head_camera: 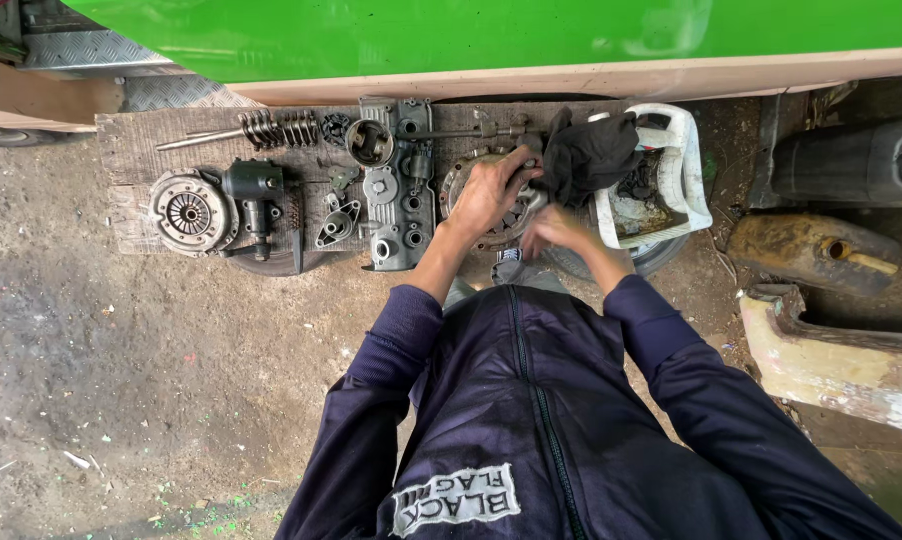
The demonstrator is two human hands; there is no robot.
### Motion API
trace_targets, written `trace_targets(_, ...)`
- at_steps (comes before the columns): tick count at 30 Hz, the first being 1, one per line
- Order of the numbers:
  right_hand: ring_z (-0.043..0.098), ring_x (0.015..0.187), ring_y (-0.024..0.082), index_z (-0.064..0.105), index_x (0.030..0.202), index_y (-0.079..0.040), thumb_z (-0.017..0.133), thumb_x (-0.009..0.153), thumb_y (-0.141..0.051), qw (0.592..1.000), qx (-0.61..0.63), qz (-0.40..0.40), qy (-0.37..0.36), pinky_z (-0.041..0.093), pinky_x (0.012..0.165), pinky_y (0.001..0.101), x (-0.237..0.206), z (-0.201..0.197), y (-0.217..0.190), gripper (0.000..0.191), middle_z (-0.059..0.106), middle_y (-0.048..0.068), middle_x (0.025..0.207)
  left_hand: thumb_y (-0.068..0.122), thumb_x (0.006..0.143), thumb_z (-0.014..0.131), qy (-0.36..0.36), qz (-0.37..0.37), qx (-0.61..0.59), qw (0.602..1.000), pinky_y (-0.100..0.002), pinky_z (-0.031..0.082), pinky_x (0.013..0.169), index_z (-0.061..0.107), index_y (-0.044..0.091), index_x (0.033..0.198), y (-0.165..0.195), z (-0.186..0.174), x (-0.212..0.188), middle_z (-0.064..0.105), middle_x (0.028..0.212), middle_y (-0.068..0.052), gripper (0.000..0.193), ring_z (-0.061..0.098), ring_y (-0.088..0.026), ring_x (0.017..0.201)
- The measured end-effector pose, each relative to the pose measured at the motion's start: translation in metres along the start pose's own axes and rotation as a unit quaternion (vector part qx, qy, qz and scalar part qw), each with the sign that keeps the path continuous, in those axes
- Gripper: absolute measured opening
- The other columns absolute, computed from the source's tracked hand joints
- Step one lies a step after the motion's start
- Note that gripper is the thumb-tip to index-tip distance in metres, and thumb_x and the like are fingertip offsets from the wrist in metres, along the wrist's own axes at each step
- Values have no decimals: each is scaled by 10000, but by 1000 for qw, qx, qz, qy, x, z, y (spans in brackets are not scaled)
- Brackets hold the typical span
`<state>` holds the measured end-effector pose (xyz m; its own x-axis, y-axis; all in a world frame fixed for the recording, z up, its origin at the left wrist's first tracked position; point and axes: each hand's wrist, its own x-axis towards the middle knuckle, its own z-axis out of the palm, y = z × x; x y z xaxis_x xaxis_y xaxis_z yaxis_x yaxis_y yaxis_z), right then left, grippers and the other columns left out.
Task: The person kneels beside a green vehicle and works on clutch parts laid on a wooden board on the ground. They wipe a clutch disc and pressure plate with a rag, fit the disc into the pressure plate assembly, and handle other engine components laid out nearby.
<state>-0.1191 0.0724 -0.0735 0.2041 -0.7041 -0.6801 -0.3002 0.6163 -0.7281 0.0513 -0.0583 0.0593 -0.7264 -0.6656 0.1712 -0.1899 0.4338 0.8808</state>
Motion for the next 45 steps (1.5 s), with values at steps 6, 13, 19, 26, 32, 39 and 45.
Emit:
trace_targets(6,732,778,245,696,1220,-42,534,1059,-222,962,-152,99,205,555,676,405,-3,19,14,292,757,32,917,58,979,663,-10,18,-33,999,-432,600,751,616,44,1192,1,0,4,748,1036,-163,218,754,-358,903)
trace_targets(13,619,1172,399,488,1448,-12,724,815,-200,827,-367,-102,414,560,921,434,12,-11,-2,701,501,169,1374,61,968,675,-33,53,-16,998,-448,579,750,623,57,1173,5,-1,7,741,1006,-172,211,727,-392,912)
trace_targets(19,701,945,365,609,1257,63,649,870,-214,945,-274,14,178,592,770,452,11,-17,-12,478,628,202,1270,61,963,658,-11,32,-28,999,-441,578,773,622,47,1161,7,6,0,755,1044,-154,201,725,-378,954)
trace_targets(26,774,666,207,794,945,0,551,1027,-383,980,-136,136,57,584,673,349,-11,-16,-30,461,798,97,750,100,981,673,20,49,-12,999,-451,581,752,635,60,1144,9,3,3,756,1022,-153,172,729,-390,931)
trace_targets(32,696,1013,343,628,1301,-44,649,894,-241,907,-283,31,310,572,837,444,-2,-20,-20,452,672,193,1235,122,987,691,-13,14,-13,1000,-451,574,714,628,65,1150,8,-1,3,736,960,-176,184,733,-384,875)
trace_targets(39,644,1174,351,584,1414,-128,636,855,-133,889,-368,-40,269,555,901,461,9,-32,-25,561,573,143,1456,78,976,656,3,34,3,999,-446,587,741,599,76,1224,-1,6,1,740,996,-181,254,728,-390,890)
trace_targets(45,804,852,190,819,1067,-80,599,864,-151,965,45,135,-219,570,745,327,-11,-34,-38,308,850,68,983,115,990,698,5,-37,-18,999,-454,576,708,622,79,1195,-4,9,0,737,922,-201,223,742,-380,838)
